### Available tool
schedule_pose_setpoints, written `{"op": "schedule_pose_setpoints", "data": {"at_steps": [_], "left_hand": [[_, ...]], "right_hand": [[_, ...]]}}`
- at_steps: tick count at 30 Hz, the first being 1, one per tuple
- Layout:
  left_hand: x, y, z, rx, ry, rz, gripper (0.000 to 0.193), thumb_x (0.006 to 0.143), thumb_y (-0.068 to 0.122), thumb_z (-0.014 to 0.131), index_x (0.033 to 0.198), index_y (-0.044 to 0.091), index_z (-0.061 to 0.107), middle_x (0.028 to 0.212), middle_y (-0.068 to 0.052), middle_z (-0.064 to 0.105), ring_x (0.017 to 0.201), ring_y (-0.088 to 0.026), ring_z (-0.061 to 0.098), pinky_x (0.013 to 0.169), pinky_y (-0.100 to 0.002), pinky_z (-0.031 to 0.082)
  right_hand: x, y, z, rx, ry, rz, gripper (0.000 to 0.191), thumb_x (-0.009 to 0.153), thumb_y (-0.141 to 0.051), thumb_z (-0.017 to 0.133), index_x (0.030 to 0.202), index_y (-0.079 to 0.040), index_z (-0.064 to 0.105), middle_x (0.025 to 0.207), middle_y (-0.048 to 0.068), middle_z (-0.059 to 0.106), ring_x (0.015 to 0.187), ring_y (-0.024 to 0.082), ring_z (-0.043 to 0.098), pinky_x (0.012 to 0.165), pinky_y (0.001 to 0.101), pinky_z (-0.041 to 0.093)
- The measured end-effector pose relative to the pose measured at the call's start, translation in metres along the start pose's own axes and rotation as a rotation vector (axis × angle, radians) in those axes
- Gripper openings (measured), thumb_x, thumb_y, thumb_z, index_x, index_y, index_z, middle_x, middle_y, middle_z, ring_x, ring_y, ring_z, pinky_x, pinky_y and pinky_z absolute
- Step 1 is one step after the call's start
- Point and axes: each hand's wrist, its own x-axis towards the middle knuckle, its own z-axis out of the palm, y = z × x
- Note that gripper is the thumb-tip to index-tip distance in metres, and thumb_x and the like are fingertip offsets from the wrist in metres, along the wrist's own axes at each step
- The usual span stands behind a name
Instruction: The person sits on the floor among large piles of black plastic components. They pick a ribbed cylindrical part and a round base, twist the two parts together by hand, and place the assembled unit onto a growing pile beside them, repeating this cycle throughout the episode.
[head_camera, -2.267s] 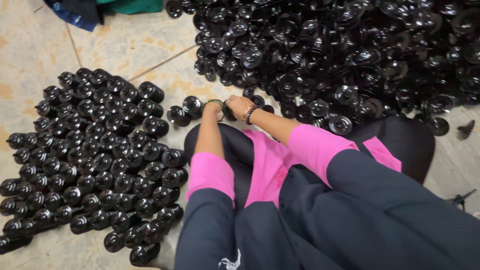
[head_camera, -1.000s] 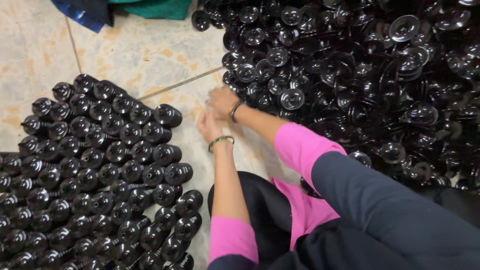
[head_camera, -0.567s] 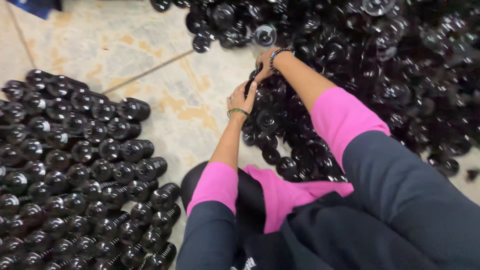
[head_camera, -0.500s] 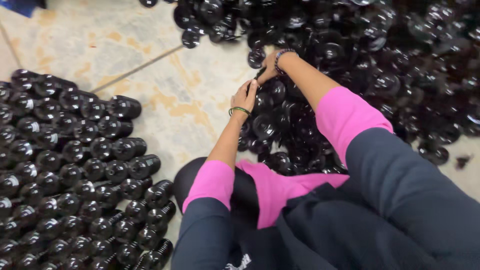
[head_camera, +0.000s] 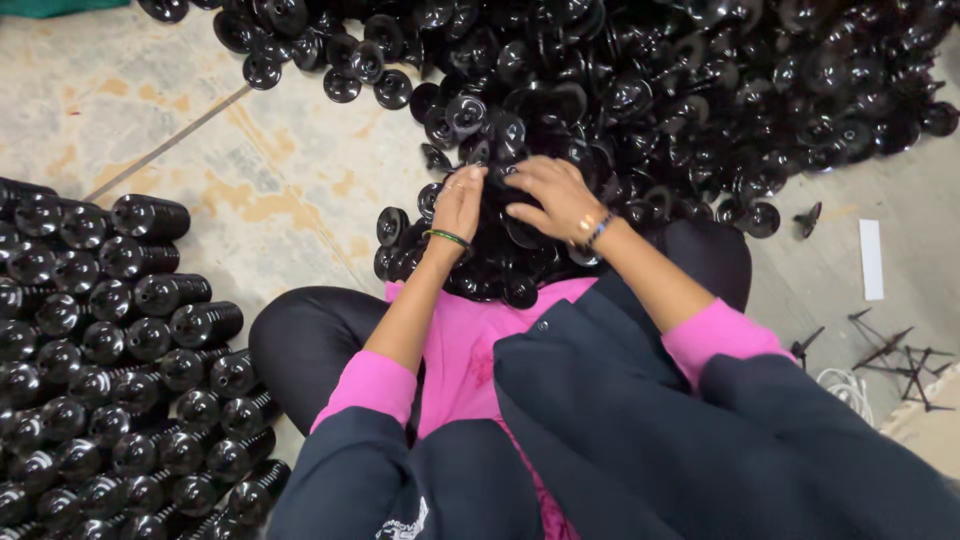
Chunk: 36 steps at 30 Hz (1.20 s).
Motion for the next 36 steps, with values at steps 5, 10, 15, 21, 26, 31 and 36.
{"op": "schedule_pose_setpoints", "data": {"at_steps": [5,10,15,21,26,31,36], "left_hand": [[-0.042,0.019,-0.012,0.219,0.222,-0.068,0.04,0.102,0.038,0.057,0.115,0.002,0.07,0.116,-0.019,0.071,0.113,-0.035,0.065,0.102,-0.042,0.049],[-0.047,-0.016,-0.093,0.581,0.622,-0.83,0.084,0.085,0.07,0.063,0.136,0.004,0.055,0.138,-0.025,0.048,0.118,-0.042,0.055,0.097,-0.051,0.046],[-0.059,0.001,-0.087,-0.193,0.207,-1.57,0.127,0.085,0.097,0.014,0.147,-0.007,0.053,0.152,-0.022,0.059,0.126,-0.039,0.059,0.106,-0.05,0.046],[-0.052,0.039,-0.016,0.072,0.347,-1.033,0.095,0.094,0.081,0.03,0.153,0.008,0.043,0.155,-0.022,0.034,0.14,-0.038,0.03,0.109,-0.052,0.034],[-0.054,0.053,0.026,-0.333,0.298,-0.759,0.08,0.094,0.07,0.043,0.142,0.007,0.053,0.135,-0.012,0.063,0.122,-0.025,0.06,0.103,-0.039,0.049],[-0.064,0.073,0.041,-0.419,0.189,-0.642,0.066,0.102,0.062,0.053,0.117,-0.002,0.065,0.111,-0.011,0.065,0.102,-0.022,0.058,0.092,-0.04,0.051],[-0.099,0.086,0.034,-0.015,0.345,-0.446,0.062,0.076,0.046,0.088,0.109,-0.001,0.066,0.105,-0.013,0.068,0.096,-0.023,0.063,0.089,-0.038,0.053]], "right_hand": [[-0.099,-0.003,-0.039,0.305,0.153,0.123,0.04,0.093,-0.026,0.075,0.127,-0.005,0.069,0.136,0.02,0.063,0.127,0.038,0.06,0.107,0.0445,0.048],[-0.174,0.087,-0.078,-0.105,0.574,0.649,0.049,0.092,-0.038,0.082,0.128,-0.008,0.069,0.131,0.018,0.066,0.124,0.037,0.062,0.109,0.0445,0.051],[-0.204,0.131,-0.113,0.074,0.569,1.52,0.109,0.068,-0.078,0.079,0.152,-0.02,0.042,0.151,0.031,0.034,0.137,0.047,0.037,0.109,0.0522,0.034],[-0.161,0.11,-0.12,0.158,0.254,1.475,0.107,0.066,-0.076,0.077,0.156,-0.028,0.042,0.158,0.032,0.031,0.144,0.048,0.035,0.117,0.0533,0.032],[-0.136,0.084,-0.1,0.163,0.355,1.132,0.083,0.068,-0.054,0.08,0.144,-0.029,0.057,0.14,0.032,0.047,0.127,0.046,0.051,0.11,0.0466,0.044],[-0.124,0.039,-0.075,0.153,0.487,0.835,0.052,0.087,-0.028,0.072,0.137,-0.025,0.062,0.131,0.028,0.052,0.118,0.046,0.057,0.105,0.0467,0.048],[-0.134,-0.011,-0.067,-0.026,0.509,0.593,0.036,0.09,-0.018,0.072,0.126,-0.021,0.067,0.135,0.028,0.051,0.114,0.047,0.056,0.097,0.051,0.048]]}}
